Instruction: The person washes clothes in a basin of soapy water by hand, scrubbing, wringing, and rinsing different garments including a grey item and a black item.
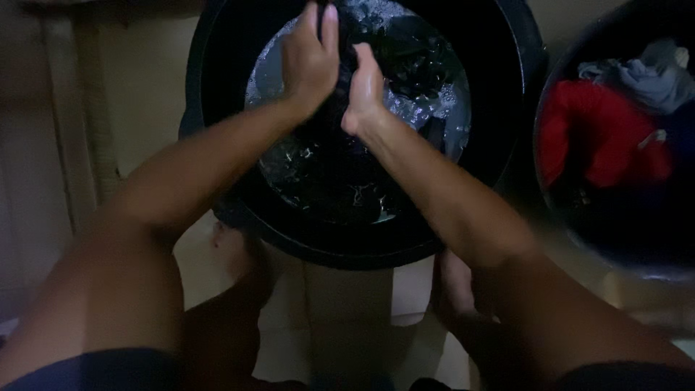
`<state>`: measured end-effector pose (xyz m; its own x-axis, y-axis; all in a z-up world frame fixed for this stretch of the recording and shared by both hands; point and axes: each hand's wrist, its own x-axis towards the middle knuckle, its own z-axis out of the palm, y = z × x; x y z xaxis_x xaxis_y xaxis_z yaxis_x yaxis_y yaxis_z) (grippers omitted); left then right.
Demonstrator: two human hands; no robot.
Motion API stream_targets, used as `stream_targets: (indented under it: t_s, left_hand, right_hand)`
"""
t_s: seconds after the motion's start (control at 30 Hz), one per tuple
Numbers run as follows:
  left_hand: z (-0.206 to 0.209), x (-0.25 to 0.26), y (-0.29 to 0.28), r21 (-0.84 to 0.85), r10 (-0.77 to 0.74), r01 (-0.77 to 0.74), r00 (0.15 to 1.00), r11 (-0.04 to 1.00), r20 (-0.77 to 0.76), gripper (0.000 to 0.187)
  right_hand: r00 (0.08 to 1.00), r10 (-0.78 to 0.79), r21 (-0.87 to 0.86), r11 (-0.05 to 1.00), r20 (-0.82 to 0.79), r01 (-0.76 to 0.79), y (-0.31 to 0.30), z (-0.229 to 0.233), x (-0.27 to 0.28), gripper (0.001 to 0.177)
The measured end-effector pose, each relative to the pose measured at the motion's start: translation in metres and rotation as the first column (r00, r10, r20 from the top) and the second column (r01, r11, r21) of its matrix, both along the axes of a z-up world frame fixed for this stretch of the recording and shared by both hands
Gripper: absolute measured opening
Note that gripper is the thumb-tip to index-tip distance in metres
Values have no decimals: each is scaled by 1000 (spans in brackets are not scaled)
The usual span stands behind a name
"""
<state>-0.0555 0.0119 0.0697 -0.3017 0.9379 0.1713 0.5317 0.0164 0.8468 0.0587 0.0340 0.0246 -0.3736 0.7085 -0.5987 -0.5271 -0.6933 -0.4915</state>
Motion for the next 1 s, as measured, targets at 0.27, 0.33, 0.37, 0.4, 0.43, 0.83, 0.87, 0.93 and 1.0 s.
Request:
stream_targets:
  t_s: [0.27,0.33,0.37,0.4,0.43,0.83,0.87,0.93,1.0]
  left_hand:
    - [-24,18,-23,164,-129,173,960,971,-249,37]
    - [-17,-8,12,-36,-7,3,996,999,-91,38]
    - [-11,-21,19,-30,-2,-1,996,1000,-91,38]
    - [-1,-33,22,-208,-112,99,992,973,-51,40]
    - [10,-43,20,-378,-214,202,977,903,10,43]
    - [180,-129,-21,-821,-875,457,474,341,-100,66]
    - [168,-131,-21,-821,-875,458,473,342,-100,66]
    - [135,-129,-21,-804,-761,259,560,536,-327,60]
    - [88,-113,-7,-770,-627,160,691,617,-359,75]
  right_hand:
    - [997,-83,191,978,-6,82,9,-32,14,58]
    - [978,202,-32,978,-59,-204,-7,-7,6,61]
    - [977,207,-26,978,-58,-208,-6,11,8,61]
    - [941,331,87,938,65,-336,-4,30,15,59]
    - [880,431,177,868,198,-465,-4,48,23,63]
    - [-753,-287,-781,29,592,-624,50,248,154,82]
    - [-708,-250,-724,40,660,-689,53,234,156,93]
    - [-511,-168,-513,37,843,-858,63,197,159,107]
    - [-262,-2,-261,76,965,-962,85,146,148,93]
